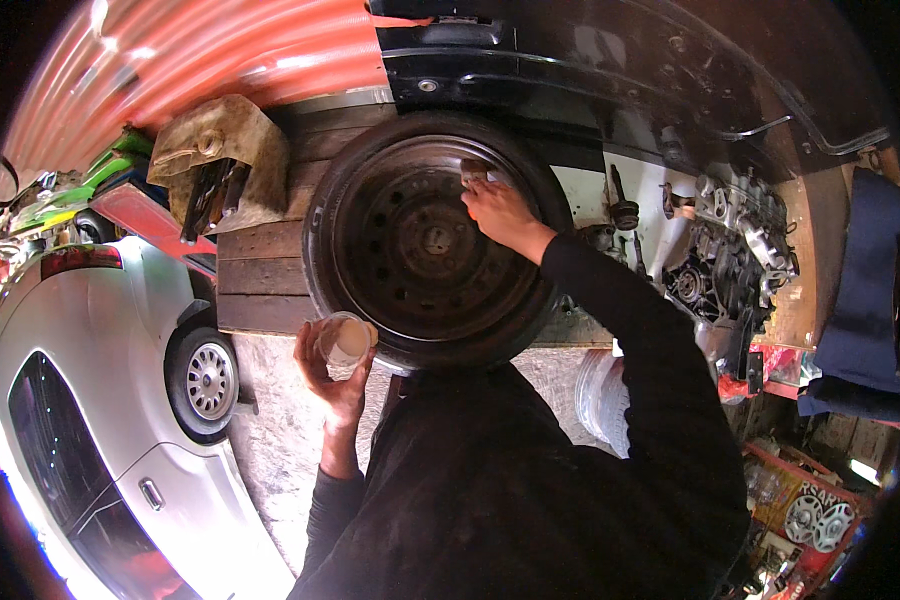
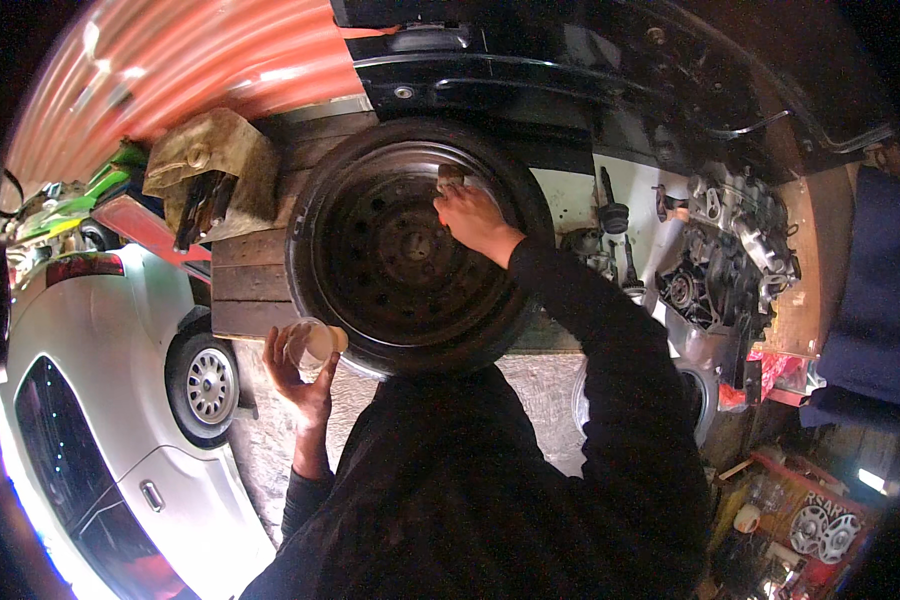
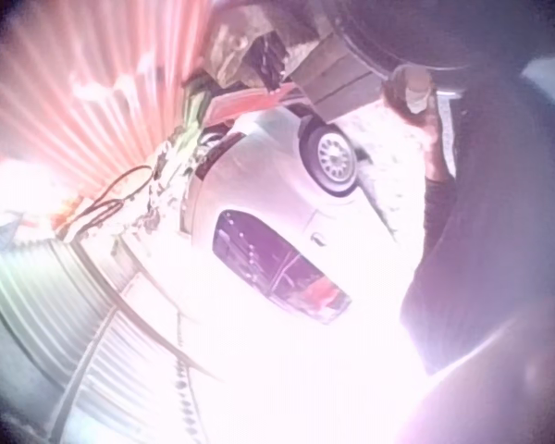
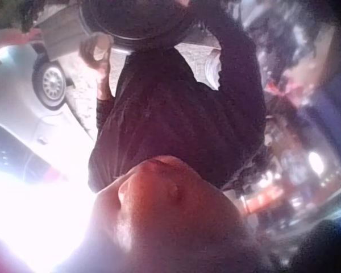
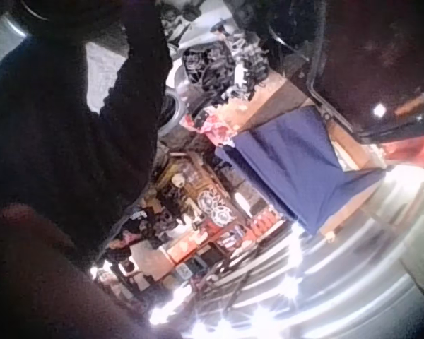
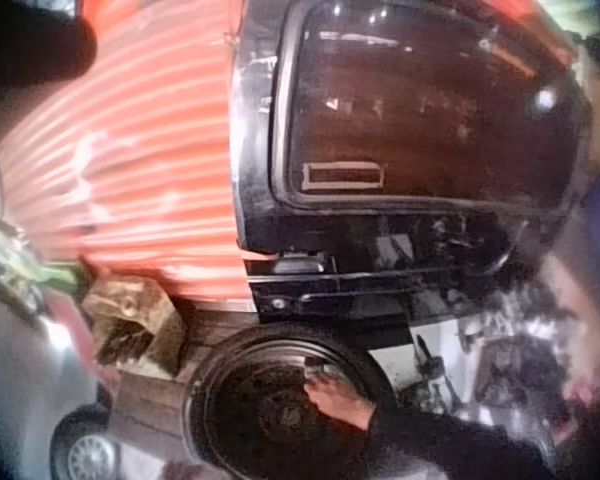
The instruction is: The person uses a small brush to apply a beige substance from a plastic cup onto the inner surface of a car wheel rim. The person repeatedly dips the brush into the cup and paints the rim's interior, covering the metal surface systematically.
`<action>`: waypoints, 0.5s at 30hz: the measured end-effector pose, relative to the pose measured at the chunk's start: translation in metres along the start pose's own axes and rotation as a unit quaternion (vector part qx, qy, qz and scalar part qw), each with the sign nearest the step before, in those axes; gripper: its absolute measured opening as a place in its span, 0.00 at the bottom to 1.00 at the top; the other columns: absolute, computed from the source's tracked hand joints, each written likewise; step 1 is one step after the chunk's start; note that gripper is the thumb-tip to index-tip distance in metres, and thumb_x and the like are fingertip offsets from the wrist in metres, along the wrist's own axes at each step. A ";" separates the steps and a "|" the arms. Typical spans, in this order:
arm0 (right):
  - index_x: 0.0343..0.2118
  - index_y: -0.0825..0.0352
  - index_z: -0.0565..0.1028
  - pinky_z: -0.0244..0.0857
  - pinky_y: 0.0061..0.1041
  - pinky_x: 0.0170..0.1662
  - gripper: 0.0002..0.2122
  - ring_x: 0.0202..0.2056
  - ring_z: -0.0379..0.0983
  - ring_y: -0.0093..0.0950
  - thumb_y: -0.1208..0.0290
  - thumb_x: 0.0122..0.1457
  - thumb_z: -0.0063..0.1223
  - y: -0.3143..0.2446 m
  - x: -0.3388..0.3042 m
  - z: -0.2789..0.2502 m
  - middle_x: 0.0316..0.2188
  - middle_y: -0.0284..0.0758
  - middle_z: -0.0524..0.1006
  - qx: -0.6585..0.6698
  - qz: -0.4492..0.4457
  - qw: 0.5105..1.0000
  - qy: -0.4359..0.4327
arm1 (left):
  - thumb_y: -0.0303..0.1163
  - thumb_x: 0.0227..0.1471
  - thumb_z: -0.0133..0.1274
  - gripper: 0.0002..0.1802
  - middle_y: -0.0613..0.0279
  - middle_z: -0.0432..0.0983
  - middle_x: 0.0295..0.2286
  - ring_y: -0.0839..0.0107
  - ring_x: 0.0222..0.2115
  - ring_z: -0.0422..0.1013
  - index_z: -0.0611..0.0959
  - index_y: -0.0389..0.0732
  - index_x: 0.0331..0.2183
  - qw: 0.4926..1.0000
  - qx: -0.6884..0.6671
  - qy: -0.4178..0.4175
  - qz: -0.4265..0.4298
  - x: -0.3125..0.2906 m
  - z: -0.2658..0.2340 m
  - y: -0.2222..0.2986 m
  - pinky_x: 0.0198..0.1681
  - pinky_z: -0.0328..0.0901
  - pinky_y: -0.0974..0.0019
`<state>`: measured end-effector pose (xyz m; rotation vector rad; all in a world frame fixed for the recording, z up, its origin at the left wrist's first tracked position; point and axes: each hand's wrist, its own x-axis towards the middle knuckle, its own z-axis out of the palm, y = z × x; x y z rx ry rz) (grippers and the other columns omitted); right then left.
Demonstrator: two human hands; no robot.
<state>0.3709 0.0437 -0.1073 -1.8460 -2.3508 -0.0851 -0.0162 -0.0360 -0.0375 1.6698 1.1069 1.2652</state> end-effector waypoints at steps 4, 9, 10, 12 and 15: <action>0.46 0.68 0.77 0.69 0.42 0.54 0.14 0.54 0.72 0.45 0.77 0.56 0.52 -0.046 0.042 0.021 0.58 0.45 0.72 0.156 0.085 0.978 0.109 | 0.22 0.40 0.72 0.53 0.48 0.69 0.54 0.57 0.55 0.70 0.58 0.36 0.63 1.000 -0.005 0.013 -0.018 -0.004 -0.003 0.003 0.61 0.63 0.54; 0.39 0.67 0.79 0.73 0.41 0.49 0.07 0.49 0.76 0.44 0.73 0.60 0.53 -0.124 0.065 0.081 0.54 0.46 0.75 0.298 0.035 0.936 0.185 | 0.20 0.40 0.71 0.53 0.48 0.67 0.55 0.56 0.55 0.69 0.58 0.36 0.63 1.000 0.025 0.016 -0.008 -0.003 -0.017 0.011 0.60 0.64 0.53; 0.39 0.67 0.79 0.74 0.39 0.49 0.06 0.48 0.77 0.44 0.76 0.60 0.54 -0.135 0.064 0.085 0.50 0.46 0.78 0.342 0.041 0.921 0.185 | 0.20 0.40 0.71 0.53 0.48 0.67 0.55 0.56 0.55 0.69 0.58 0.36 0.63 0.999 0.028 0.023 -0.012 -0.002 -0.021 0.011 0.61 0.64 0.53; 0.38 0.67 0.80 0.74 0.36 0.49 0.06 0.47 0.79 0.42 0.78 0.59 0.56 -0.135 0.056 0.081 0.44 0.45 0.81 0.431 0.086 0.877 0.194 | 0.19 0.40 0.71 0.54 0.48 0.67 0.55 0.55 0.55 0.69 0.57 0.36 0.63 0.998 0.037 0.040 -0.019 -0.006 -0.025 0.011 0.61 0.64 0.53; 0.40 0.67 0.80 0.73 0.31 0.47 0.06 0.44 0.81 0.35 0.75 0.62 0.57 -0.130 0.046 0.069 0.38 0.43 0.83 0.485 0.261 0.765 0.333 | 0.20 0.41 0.71 0.53 0.47 0.67 0.55 0.55 0.54 0.70 0.57 0.36 0.63 0.997 0.055 0.052 -0.020 -0.009 -0.028 0.011 0.61 0.64 0.53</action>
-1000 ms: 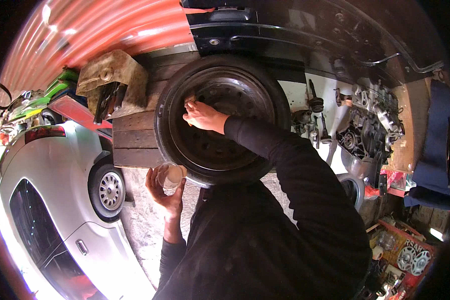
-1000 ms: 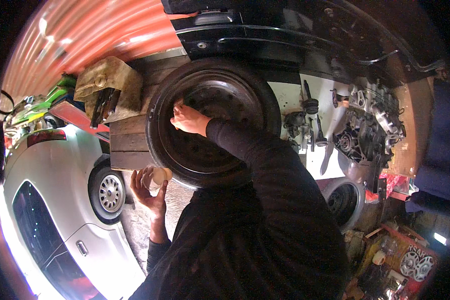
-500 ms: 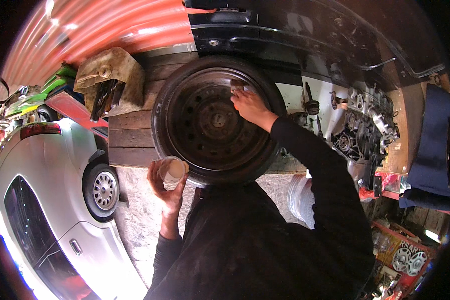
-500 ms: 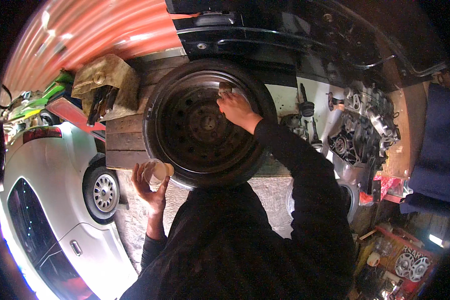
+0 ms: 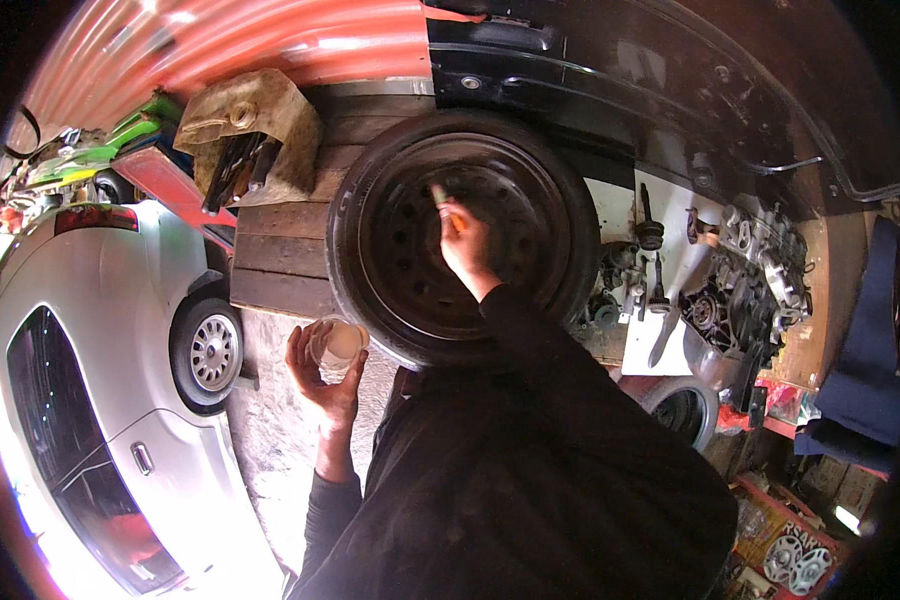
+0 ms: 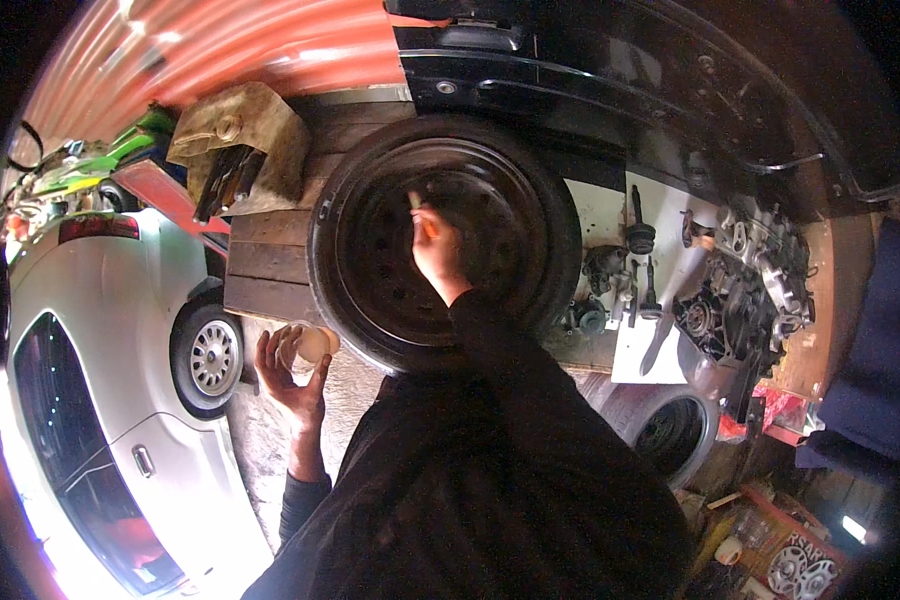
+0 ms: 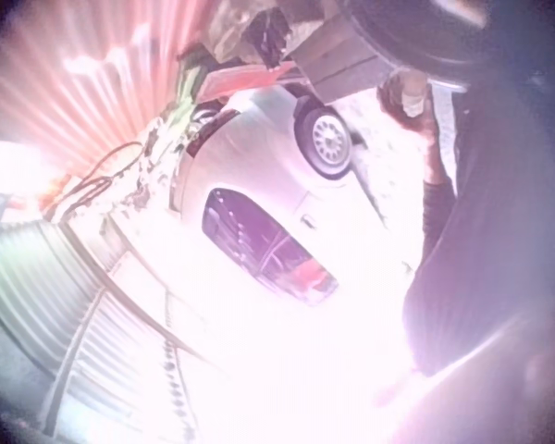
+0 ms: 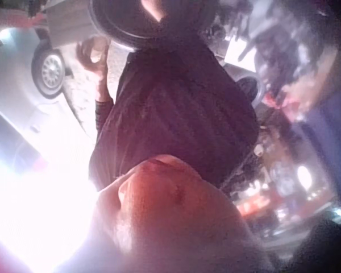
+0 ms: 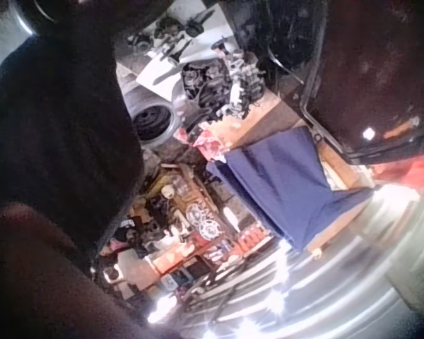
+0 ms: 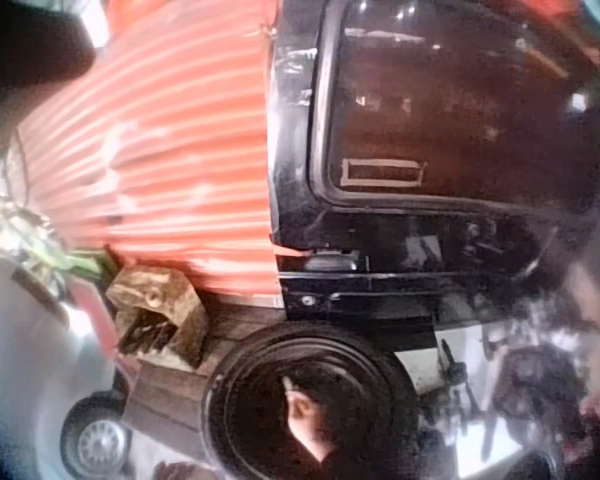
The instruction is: The person uses a small brush to apply a beige substance from a plastic cup onto the inner surface of a car wheel rim. The person repeatedly dips the brush into the cup and paints the rim's interior, covering the metal surface systematically.
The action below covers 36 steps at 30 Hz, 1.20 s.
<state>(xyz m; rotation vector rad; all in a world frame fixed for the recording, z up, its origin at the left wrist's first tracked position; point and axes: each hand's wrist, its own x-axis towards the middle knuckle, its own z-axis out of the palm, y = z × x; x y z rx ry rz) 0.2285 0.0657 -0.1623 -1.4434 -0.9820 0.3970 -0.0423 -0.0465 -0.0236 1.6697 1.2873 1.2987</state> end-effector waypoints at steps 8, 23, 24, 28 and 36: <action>0.37 0.70 0.80 0.71 0.25 0.46 0.05 0.40 0.79 0.23 0.74 0.65 0.56 0.014 -0.011 0.043 0.36 0.35 0.83 0.072 0.098 0.992 -0.024 | 0.20 0.40 0.71 0.53 0.47 0.67 0.55 0.55 0.54 0.70 0.57 0.36 0.63 1.000 -0.006 -0.010 -0.014 0.001 0.003 0.006 0.61 0.64 0.54; 0.37 0.66 0.78 0.74 0.26 0.41 0.08 0.36 0.80 0.26 0.66 0.63 0.60 0.046 -0.008 0.040 0.35 0.34 0.81 0.346 0.309 0.886 -0.001 | 0.22 0.41 0.71 0.53 0.48 0.68 0.54 0.56 0.54 0.70 0.58 0.36 0.63 1.000 -0.010 -0.007 0.005 0.005 0.004 0.004 0.60 0.65 0.54; 0.37 0.65 0.78 0.74 0.25 0.39 0.07 0.34 0.79 0.24 0.67 0.63 0.60 0.056 0.002 0.034 0.34 0.33 0.81 0.338 0.265 0.902 0.045 | 0.22 0.41 0.71 0.53 0.48 0.68 0.54 0.56 0.54 0.70 0.58 0.36 0.63 1.000 -0.009 -0.008 0.006 0.005 0.003 0.004 0.60 0.65 0.54; 0.36 0.65 0.79 0.66 0.18 0.30 0.03 0.27 0.72 0.16 0.72 0.64 0.57 0.037 0.024 0.047 0.28 0.28 0.79 0.362 0.216 0.890 0.176 | 0.21 0.41 0.71 0.53 0.48 0.68 0.54 0.57 0.54 0.70 0.58 0.36 0.63 1.000 0.009 -0.013 -0.005 0.007 0.004 0.009 0.60 0.65 0.54; 0.41 0.68 0.78 0.76 0.29 0.43 0.09 0.35 0.80 0.26 0.66 0.65 0.57 0.036 0.021 0.041 0.32 0.34 0.81 0.362 0.300 0.882 0.029 | 0.23 0.39 0.73 0.53 0.49 0.69 0.53 0.58 0.54 0.70 0.59 0.36 0.62 1.000 -0.013 -0.011 -0.001 0.008 0.010 0.008 0.61 0.63 0.55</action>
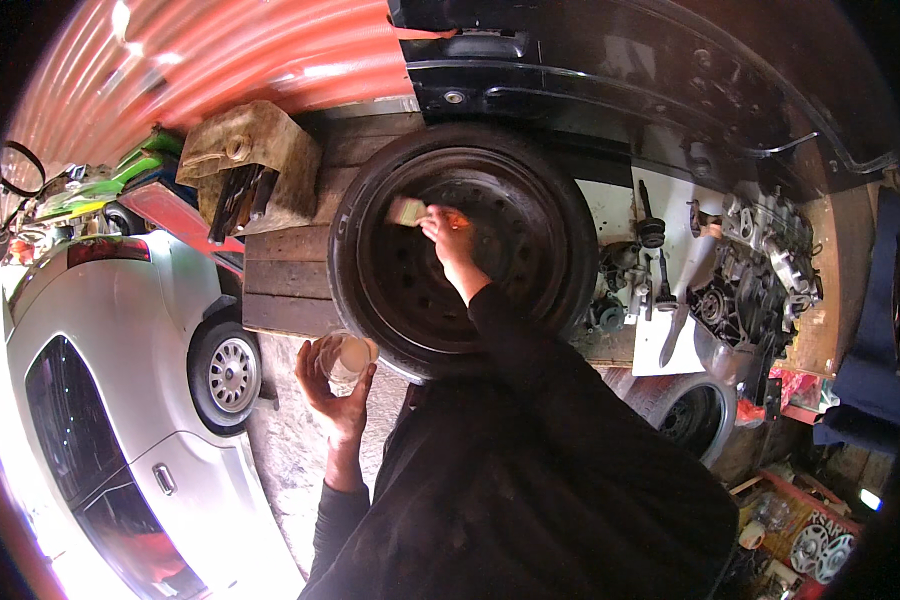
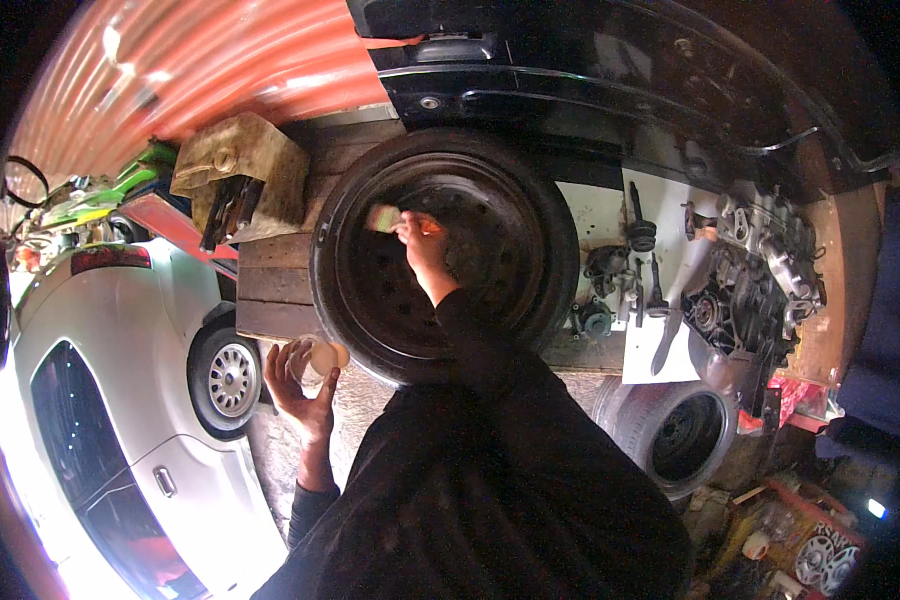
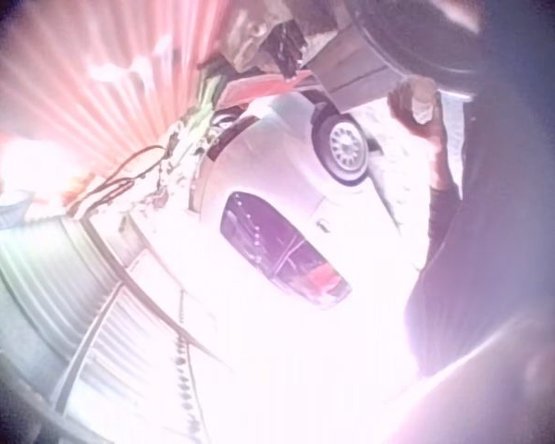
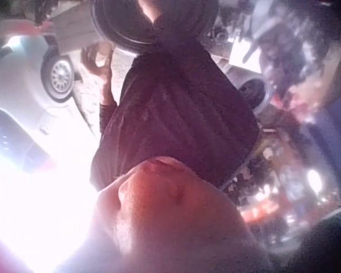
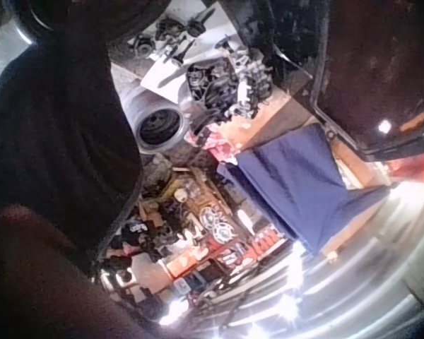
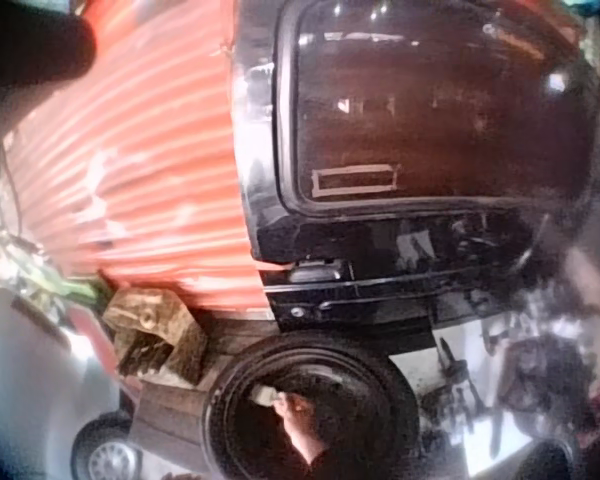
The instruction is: The person uses a small brush to apply a beige substance from a plastic cup onto the inner surface of a car wheel rim. The person repeatedly dips the brush into the cup and paints the rim's interior, covering the metal surface systematically.
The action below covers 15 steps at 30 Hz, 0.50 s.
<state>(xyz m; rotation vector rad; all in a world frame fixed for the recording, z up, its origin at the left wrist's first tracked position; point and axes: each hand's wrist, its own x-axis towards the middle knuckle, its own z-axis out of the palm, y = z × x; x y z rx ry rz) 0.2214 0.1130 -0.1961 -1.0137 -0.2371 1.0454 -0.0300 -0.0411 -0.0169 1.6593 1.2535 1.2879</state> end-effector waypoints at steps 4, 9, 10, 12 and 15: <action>0.39 0.67 0.79 0.72 0.23 0.38 0.07 0.33 0.79 0.22 0.69 0.65 0.56 -0.001 0.004 0.016 0.30 0.32 0.81 0.083 -0.113 0.989 0.043 | 0.23 0.39 0.73 0.54 0.49 0.69 0.53 0.58 0.54 0.70 0.59 0.36 0.62 1.000 -0.012 -0.003 0.001 0.001 0.006 0.006 0.61 0.62 0.55; 0.37 0.66 0.79 0.72 0.20 0.36 0.04 0.31 0.77 0.21 0.73 0.62 0.59 -0.003 -0.018 0.001 0.29 0.30 0.80 0.027 0.089 0.994 -0.063 | 0.23 0.39 0.73 0.53 0.48 0.69 0.53 0.58 0.54 0.70 0.59 0.35 0.62 1.000 -0.009 -0.016 0.011 0.001 0.010 0.004 0.61 0.62 0.55; 0.38 0.66 0.79 0.73 0.21 0.37 0.05 0.32 0.78 0.22 0.72 0.62 0.60 -0.017 -0.014 -0.005 0.29 0.31 0.80 0.027 0.103 0.993 -0.055 | 0.23 0.39 0.73 0.53 0.48 0.69 0.53 0.58 0.54 0.70 0.59 0.35 0.62 1.000 -0.008 -0.015 0.013 0.000 0.010 0.004 0.61 0.63 0.55; 0.42 0.65 0.78 0.74 0.26 0.39 0.09 0.33 0.79 0.24 0.67 0.63 0.60 -0.028 0.005 -0.011 0.30 0.32 0.80 0.036 0.028 0.999 -0.004 | 0.23 0.39 0.73 0.53 0.48 0.69 0.53 0.58 0.54 0.70 0.59 0.35 0.62 1.000 -0.011 -0.026 0.010 0.000 0.010 0.005 0.61 0.63 0.55; 0.45 0.67 0.74 0.77 0.30 0.45 0.12 0.35 0.79 0.27 0.65 0.64 0.58 -0.032 0.027 -0.016 0.40 0.37 0.78 0.146 -0.001 0.981 0.125 | 0.22 0.39 0.73 0.53 0.48 0.69 0.53 0.58 0.54 0.70 0.59 0.35 0.62 1.000 -0.001 -0.028 0.005 0.000 0.008 0.010 0.61 0.63 0.55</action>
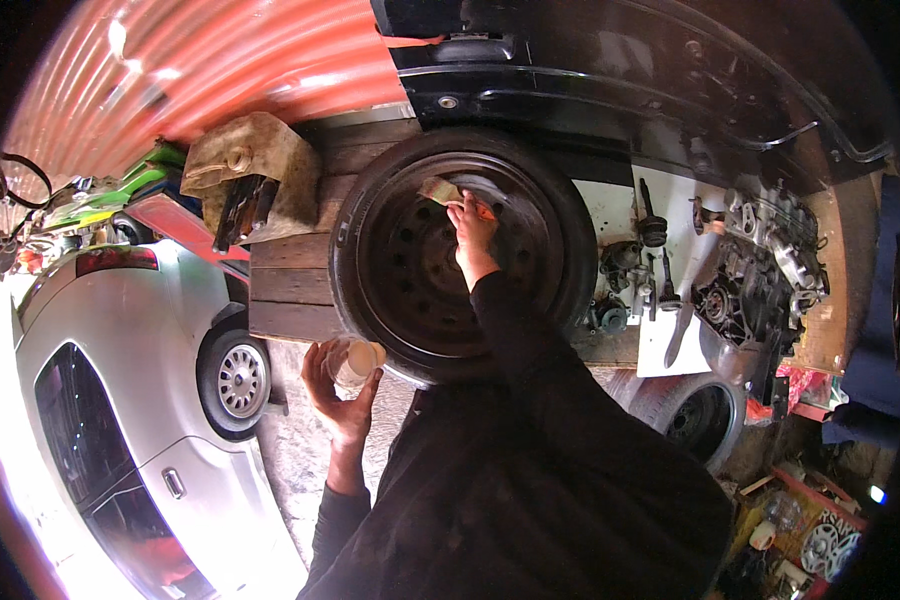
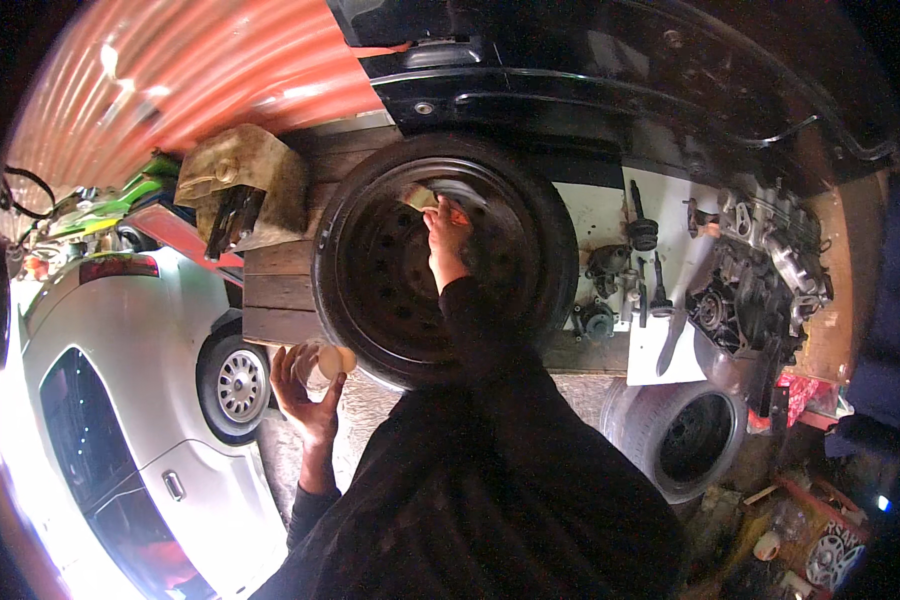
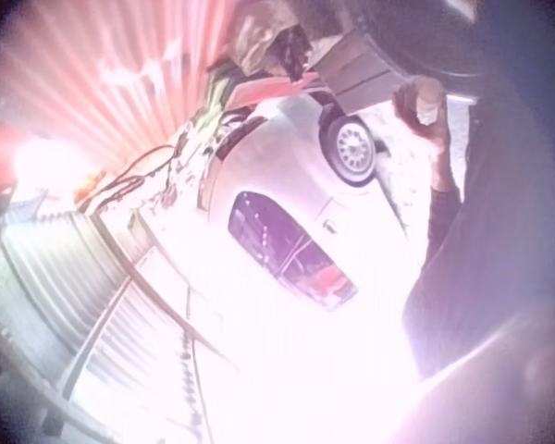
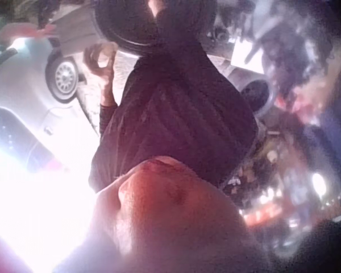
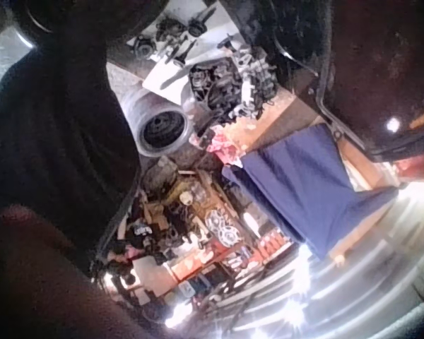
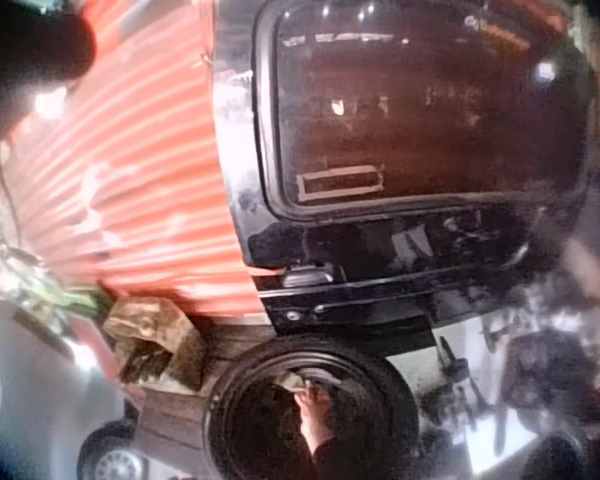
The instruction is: The person uses a small brush to apply a beige substance from a plastic cup onto the inner surface of a car wheel rim. The person repeatedly dips the brush into the cup and paints the rim's interior, covering the metal surface systematically.
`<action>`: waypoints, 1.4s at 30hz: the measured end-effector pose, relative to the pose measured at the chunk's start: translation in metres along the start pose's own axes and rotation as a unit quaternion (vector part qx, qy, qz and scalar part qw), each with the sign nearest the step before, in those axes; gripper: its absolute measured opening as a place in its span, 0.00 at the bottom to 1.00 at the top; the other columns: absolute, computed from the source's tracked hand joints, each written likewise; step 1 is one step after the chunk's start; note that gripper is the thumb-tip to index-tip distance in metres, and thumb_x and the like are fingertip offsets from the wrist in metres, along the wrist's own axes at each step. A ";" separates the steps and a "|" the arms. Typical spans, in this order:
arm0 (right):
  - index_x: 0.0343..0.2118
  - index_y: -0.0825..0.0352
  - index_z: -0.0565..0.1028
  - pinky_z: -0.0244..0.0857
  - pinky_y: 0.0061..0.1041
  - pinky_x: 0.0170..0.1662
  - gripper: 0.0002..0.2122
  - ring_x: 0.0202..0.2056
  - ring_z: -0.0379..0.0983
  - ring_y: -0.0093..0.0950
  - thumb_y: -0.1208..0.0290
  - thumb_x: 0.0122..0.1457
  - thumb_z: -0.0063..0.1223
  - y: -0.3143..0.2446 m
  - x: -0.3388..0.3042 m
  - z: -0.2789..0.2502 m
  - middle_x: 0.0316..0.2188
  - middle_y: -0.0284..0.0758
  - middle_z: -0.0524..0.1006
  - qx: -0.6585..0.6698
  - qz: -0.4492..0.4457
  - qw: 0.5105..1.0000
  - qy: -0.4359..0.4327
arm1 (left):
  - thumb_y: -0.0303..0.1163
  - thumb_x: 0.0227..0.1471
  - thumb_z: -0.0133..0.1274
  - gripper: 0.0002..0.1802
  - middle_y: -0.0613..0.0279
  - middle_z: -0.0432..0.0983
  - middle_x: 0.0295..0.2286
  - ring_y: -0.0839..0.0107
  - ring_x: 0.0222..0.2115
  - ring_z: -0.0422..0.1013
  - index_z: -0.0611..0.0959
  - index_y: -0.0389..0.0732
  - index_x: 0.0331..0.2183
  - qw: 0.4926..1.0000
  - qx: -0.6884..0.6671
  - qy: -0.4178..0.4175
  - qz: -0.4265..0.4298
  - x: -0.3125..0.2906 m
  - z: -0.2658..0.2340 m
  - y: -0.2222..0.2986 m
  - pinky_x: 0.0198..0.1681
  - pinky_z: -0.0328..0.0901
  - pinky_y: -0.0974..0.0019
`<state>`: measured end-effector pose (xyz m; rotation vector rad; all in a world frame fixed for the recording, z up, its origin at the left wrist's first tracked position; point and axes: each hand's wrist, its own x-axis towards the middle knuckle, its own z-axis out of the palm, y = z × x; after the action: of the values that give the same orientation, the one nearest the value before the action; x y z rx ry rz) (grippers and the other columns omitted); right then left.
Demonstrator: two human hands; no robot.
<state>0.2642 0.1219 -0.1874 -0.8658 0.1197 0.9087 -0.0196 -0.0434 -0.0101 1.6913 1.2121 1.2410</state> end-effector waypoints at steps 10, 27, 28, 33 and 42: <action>0.38 0.67 0.78 0.73 0.22 0.33 0.07 0.29 0.78 0.22 0.68 0.63 0.60 0.032 -0.058 -0.017 0.29 0.33 0.80 -0.071 0.024 0.993 -0.095 | 0.23 0.39 0.73 0.53 0.48 0.69 0.54 0.58 0.55 0.69 0.59 0.36 0.62 1.000 0.018 0.002 -0.004 -0.003 -0.005 0.000 0.61 0.63 0.55; 0.37 0.64 0.79 0.71 0.21 0.31 0.05 0.29 0.75 0.20 0.68 0.64 0.58 0.058 -0.038 -0.010 0.29 0.30 0.79 -0.065 0.020 0.997 -0.039 | 0.21 0.41 0.71 0.52 0.46 0.69 0.53 0.57 0.53 0.70 0.59 0.35 0.62 0.999 0.015 -0.020 0.019 0.004 -0.001 0.003 0.59 0.65 0.55; 0.37 0.64 0.79 0.72 0.22 0.33 0.06 0.30 0.76 0.20 0.67 0.63 0.59 0.058 -0.040 -0.015 0.29 0.30 0.79 -0.092 -0.003 0.993 -0.076 | 0.21 0.41 0.71 0.52 0.46 0.69 0.53 0.57 0.53 0.70 0.59 0.35 0.62 0.999 0.015 -0.022 0.021 0.004 -0.001 0.002 0.59 0.65 0.54; 0.40 0.65 0.78 0.76 0.26 0.40 0.08 0.35 0.79 0.23 0.69 0.62 0.61 0.033 -0.014 -0.031 0.33 0.33 0.80 -0.025 -0.002 0.997 -0.078 | 0.21 0.40 0.71 0.52 0.46 0.69 0.54 0.57 0.54 0.70 0.58 0.35 0.63 1.000 0.024 -0.011 0.003 -0.004 -0.006 0.000 0.60 0.64 0.54; 0.37 0.65 0.80 0.76 0.25 0.35 0.06 0.33 0.80 0.24 0.69 0.65 0.56 -0.001 -0.039 -0.028 0.34 0.33 0.81 -0.331 0.202 0.897 -0.212 | 0.20 0.40 0.71 0.53 0.46 0.68 0.55 0.56 0.55 0.69 0.58 0.36 0.63 0.999 0.027 -0.019 0.016 -0.001 -0.003 -0.003 0.60 0.64 0.53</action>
<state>0.2467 0.0772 -0.1883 -1.2707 -0.4320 1.5580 -0.0232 -0.0435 -0.0126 1.7715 1.2098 1.1990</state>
